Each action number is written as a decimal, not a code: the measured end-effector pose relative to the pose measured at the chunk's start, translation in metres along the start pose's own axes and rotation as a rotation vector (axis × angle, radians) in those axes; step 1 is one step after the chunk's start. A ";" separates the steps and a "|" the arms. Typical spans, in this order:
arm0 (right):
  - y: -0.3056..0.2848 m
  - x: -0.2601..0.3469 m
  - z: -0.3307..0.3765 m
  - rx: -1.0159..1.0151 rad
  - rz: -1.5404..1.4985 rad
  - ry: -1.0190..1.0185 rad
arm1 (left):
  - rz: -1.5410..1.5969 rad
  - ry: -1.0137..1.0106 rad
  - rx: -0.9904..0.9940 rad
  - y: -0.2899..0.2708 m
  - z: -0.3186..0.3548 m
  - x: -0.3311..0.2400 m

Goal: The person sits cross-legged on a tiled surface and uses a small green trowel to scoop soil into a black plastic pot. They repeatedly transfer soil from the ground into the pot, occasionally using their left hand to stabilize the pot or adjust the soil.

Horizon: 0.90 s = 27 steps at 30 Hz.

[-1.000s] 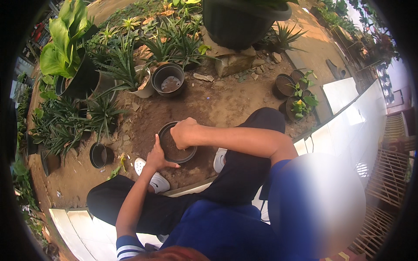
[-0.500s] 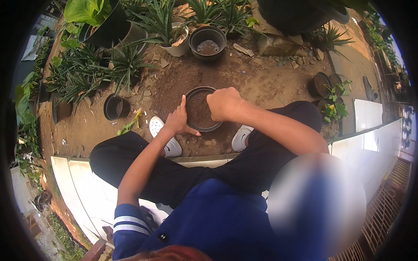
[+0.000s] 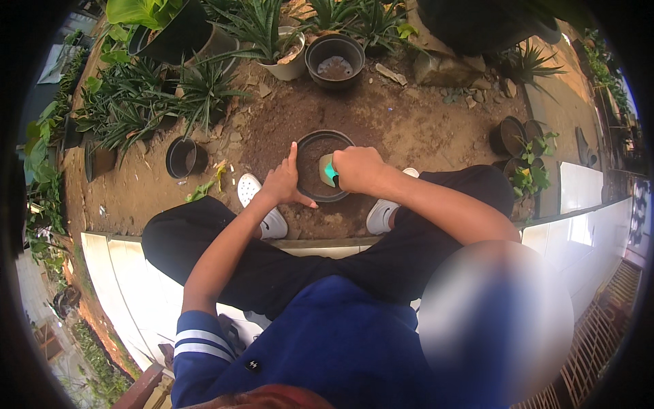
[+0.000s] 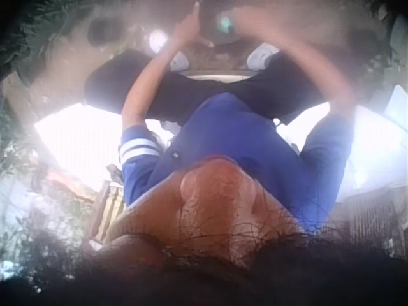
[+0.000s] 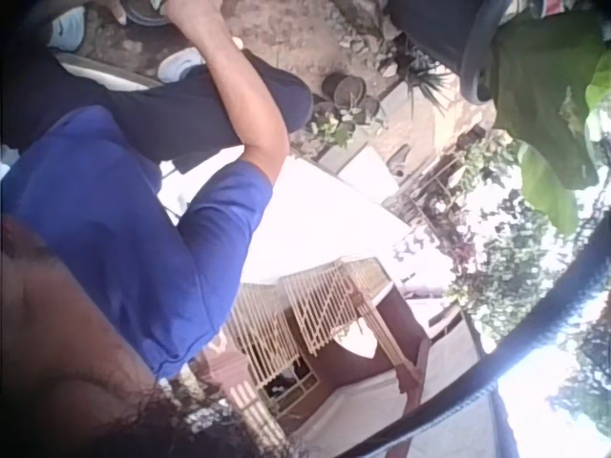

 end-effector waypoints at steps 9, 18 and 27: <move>-0.027 0.023 0.016 -0.012 -0.020 -0.084 | 0.028 -0.022 0.027 0.003 0.001 0.003; -0.051 0.016 0.008 -0.129 0.185 -0.078 | 0.021 -0.016 0.011 0.000 0.006 0.002; -0.042 0.015 0.010 0.029 0.208 -0.041 | 0.051 -0.033 0.067 0.002 0.006 0.002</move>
Point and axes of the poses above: each hand's wrist, its own z-axis away from the middle knuckle, its own y-axis out of the palm, x = y × z, the point moved 9 cm from there along -z, towards the middle knuckle, and after that the axes turned 1 degree about x, right-handed, at the moved point
